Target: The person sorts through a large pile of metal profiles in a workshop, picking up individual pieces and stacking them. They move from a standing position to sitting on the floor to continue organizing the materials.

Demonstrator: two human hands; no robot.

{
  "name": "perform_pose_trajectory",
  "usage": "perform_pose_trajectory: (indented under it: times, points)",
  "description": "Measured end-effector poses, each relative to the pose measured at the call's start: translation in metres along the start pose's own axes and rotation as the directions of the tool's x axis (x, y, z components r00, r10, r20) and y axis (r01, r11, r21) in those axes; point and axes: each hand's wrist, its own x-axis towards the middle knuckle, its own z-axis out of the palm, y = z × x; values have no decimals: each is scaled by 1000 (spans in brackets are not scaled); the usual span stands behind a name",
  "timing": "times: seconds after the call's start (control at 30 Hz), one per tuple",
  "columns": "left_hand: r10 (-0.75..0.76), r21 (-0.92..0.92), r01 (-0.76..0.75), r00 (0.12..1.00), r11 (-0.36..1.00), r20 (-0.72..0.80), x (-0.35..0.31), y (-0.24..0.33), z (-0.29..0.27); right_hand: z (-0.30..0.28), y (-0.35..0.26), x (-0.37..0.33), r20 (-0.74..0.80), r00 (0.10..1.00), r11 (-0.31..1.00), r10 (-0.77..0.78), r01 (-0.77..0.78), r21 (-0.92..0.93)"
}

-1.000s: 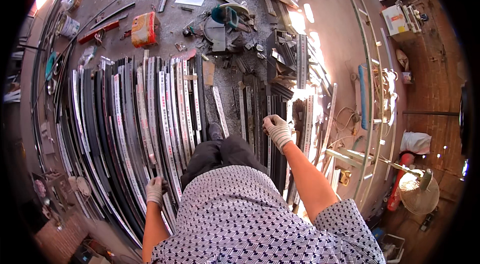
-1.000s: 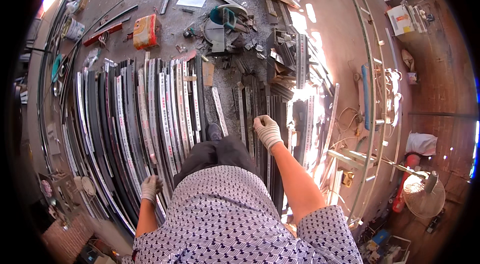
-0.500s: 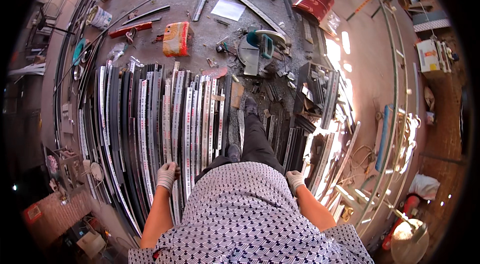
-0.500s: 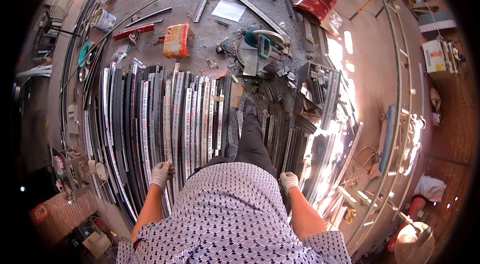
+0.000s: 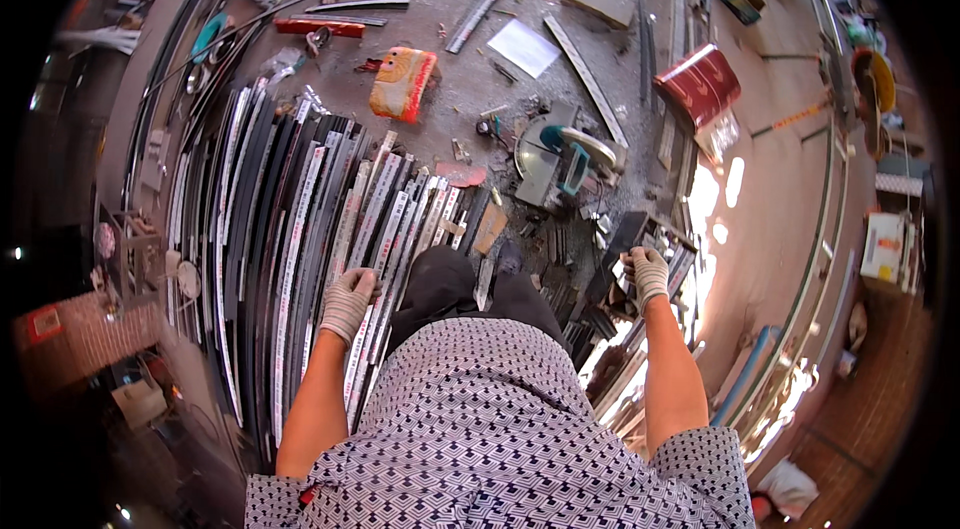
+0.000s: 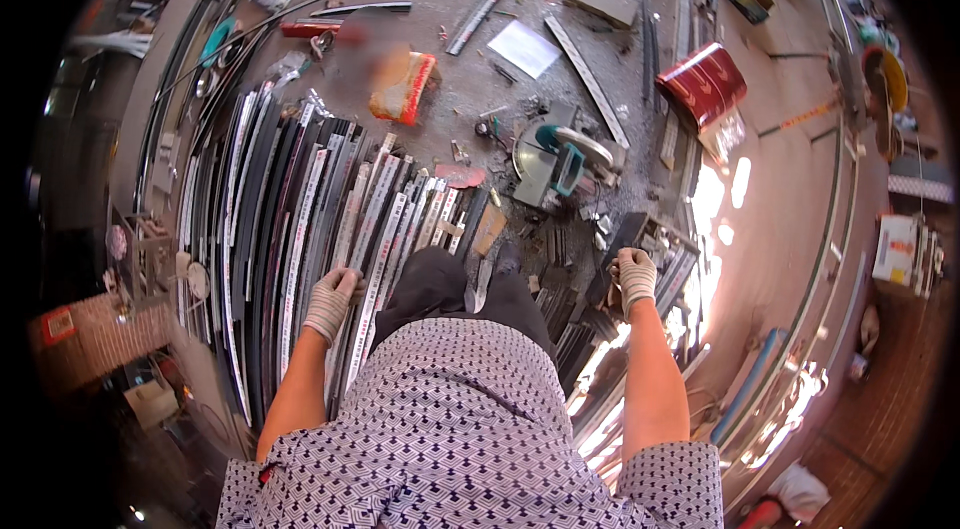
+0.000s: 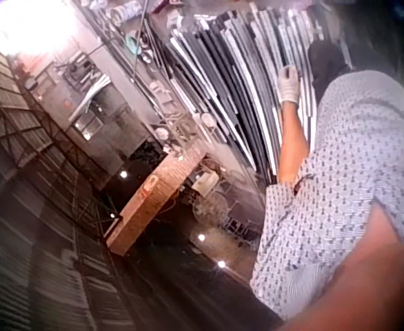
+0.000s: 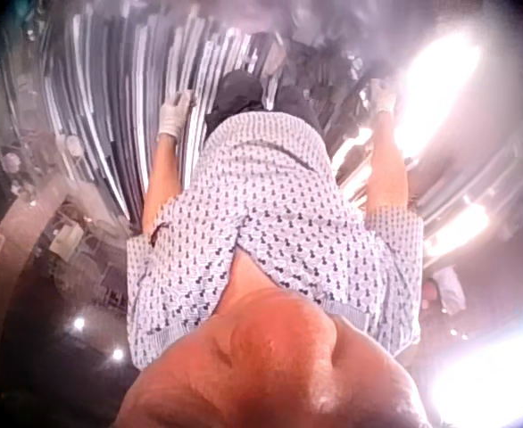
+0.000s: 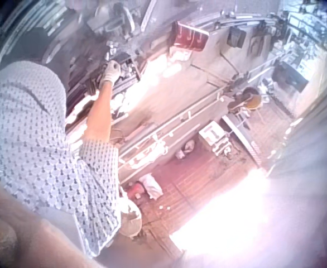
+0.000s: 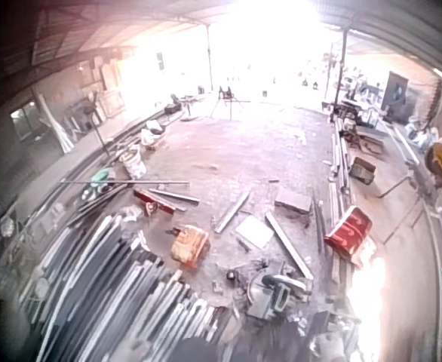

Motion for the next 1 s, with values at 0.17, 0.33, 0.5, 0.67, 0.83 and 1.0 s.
perform_pose_trajectory:
  times: [0.17, 0.33, 0.5, 0.67, 0.83, 1.0]
  points:
    - [-56, 139, 62, 997, 988, -47, 20, -31, -10, 37, -7, 36, 70, 997, 986, -18, 29, -163]
    - [-443, -95, 434, 885, 896, -144, 26, -84, -25, 94, 8, 18, 175, 974, 957, 141, -89, -275]
    - [-649, -229, 627, 761, 744, -24, 78, -89, -13, 111, 8, 45, 146, 955, 912, 260, -193, -362]
    - [-548, -212, 539, 836, 815, 19, 183, -53, -17, 156, -48, 101, -37, 950, 886, 311, -304, -350]
    - [-340, -311, 327, 940, 893, 13, 325, 69, -69, 278, -188, 134, 46, 983, 895, 180, -145, -422]
    - [-172, -443, 73, 967, 893, -188, 395, 192, -153, 473, -352, 159, 336, 927, 872, -166, 297, -389]
